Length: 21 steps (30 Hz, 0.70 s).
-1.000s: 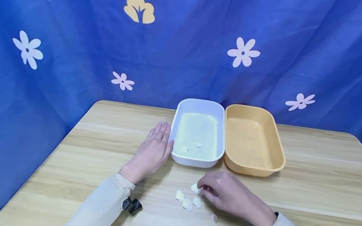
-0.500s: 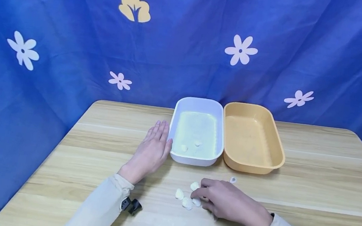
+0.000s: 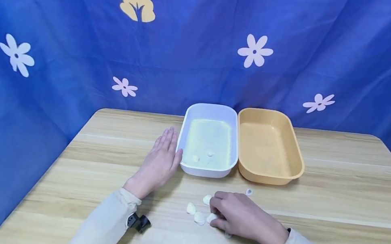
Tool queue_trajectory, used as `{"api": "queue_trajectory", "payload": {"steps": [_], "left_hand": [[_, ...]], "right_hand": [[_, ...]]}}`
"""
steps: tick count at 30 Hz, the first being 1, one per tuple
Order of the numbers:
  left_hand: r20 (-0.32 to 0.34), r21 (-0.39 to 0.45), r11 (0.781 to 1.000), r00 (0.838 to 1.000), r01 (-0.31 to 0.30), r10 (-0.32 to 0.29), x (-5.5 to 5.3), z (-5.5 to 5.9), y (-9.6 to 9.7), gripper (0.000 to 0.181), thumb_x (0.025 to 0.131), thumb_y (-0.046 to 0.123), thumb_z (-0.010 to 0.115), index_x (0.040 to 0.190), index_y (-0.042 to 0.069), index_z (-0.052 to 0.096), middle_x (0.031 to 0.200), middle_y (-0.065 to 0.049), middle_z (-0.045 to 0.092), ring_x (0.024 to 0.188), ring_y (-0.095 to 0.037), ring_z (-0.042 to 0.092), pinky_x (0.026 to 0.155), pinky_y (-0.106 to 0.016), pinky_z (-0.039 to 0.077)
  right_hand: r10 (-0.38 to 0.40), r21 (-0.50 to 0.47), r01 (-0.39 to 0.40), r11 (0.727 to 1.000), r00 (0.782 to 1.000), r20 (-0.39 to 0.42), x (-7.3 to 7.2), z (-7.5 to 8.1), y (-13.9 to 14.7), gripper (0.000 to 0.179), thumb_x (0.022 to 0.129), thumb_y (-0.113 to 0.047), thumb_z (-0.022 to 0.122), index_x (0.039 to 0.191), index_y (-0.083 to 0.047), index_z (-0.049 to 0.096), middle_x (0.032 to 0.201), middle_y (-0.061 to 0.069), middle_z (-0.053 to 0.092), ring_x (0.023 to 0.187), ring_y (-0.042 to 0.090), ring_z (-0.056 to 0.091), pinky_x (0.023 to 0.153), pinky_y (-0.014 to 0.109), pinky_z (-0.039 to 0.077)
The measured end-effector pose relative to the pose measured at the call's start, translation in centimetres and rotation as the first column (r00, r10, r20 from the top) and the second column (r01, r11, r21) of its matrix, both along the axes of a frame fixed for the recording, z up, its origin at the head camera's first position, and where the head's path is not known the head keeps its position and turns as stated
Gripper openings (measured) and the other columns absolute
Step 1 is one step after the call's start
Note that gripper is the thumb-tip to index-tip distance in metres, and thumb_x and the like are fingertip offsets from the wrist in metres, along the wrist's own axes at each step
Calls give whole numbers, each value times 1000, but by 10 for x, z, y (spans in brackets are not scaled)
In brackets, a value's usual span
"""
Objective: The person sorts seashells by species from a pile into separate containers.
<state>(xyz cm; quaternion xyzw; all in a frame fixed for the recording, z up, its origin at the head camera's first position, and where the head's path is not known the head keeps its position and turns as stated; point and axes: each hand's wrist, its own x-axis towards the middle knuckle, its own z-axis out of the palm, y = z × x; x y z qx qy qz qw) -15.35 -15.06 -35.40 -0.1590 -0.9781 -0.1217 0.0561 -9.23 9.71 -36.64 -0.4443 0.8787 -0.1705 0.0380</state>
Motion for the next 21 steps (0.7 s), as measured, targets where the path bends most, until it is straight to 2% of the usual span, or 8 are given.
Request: {"api": "queue_trajectory", "payload": {"steps": [5, 8, 15, 21], "left_hand": [[4, -10, 1000, 1000, 0, 0, 0, 0, -1, 62, 105, 32, 25, 148, -13, 17, 156, -28, 9, 145, -39, 8, 119, -49, 9], [8, -17, 1000, 1000, -3, 3, -1, 0, -3, 62, 105, 33, 24, 148, -12, 17, 156, -27, 9, 146, -39, 6, 119, -49, 8], [7, -24, 1000, 1000, 2, -2, -1, 0, -3, 62, 105, 34, 24, 147, -12, 21, 156, -28, 13, 145, -39, 6, 119, -49, 7], [7, -23, 1000, 1000, 6, -6, -2, 1, -4, 63, 105, 34, 24, 146, -13, 22, 155, -29, 15, 145, -39, 6, 119, -49, 8]], "right_hand": [[-1, -11, 2, 1000, 1000, 16, 0, -1, 0, 15, 83, -22, 74, 88, -18, 60, 74, -13, 46, 60, 1, 42, 53, 17, 37], [28, -10, -27, 1000, 999, 38, -1, 0, 1, 16, 85, -18, 73, 100, -19, 67, 81, -11, 54, 65, 1, 45, 58, 17, 41], [73, -15, -73, 997, 997, 34, -1, 2, 1, 9, 85, -14, 72, 90, -18, 67, 79, -12, 53, 66, -1, 45, 60, 16, 42], [76, -38, -74, 997, 996, 42, -3, 0, 1, 17, 84, -9, 70, 82, -19, 56, 75, -14, 46, 63, 1, 43, 56, 16, 39]]}}
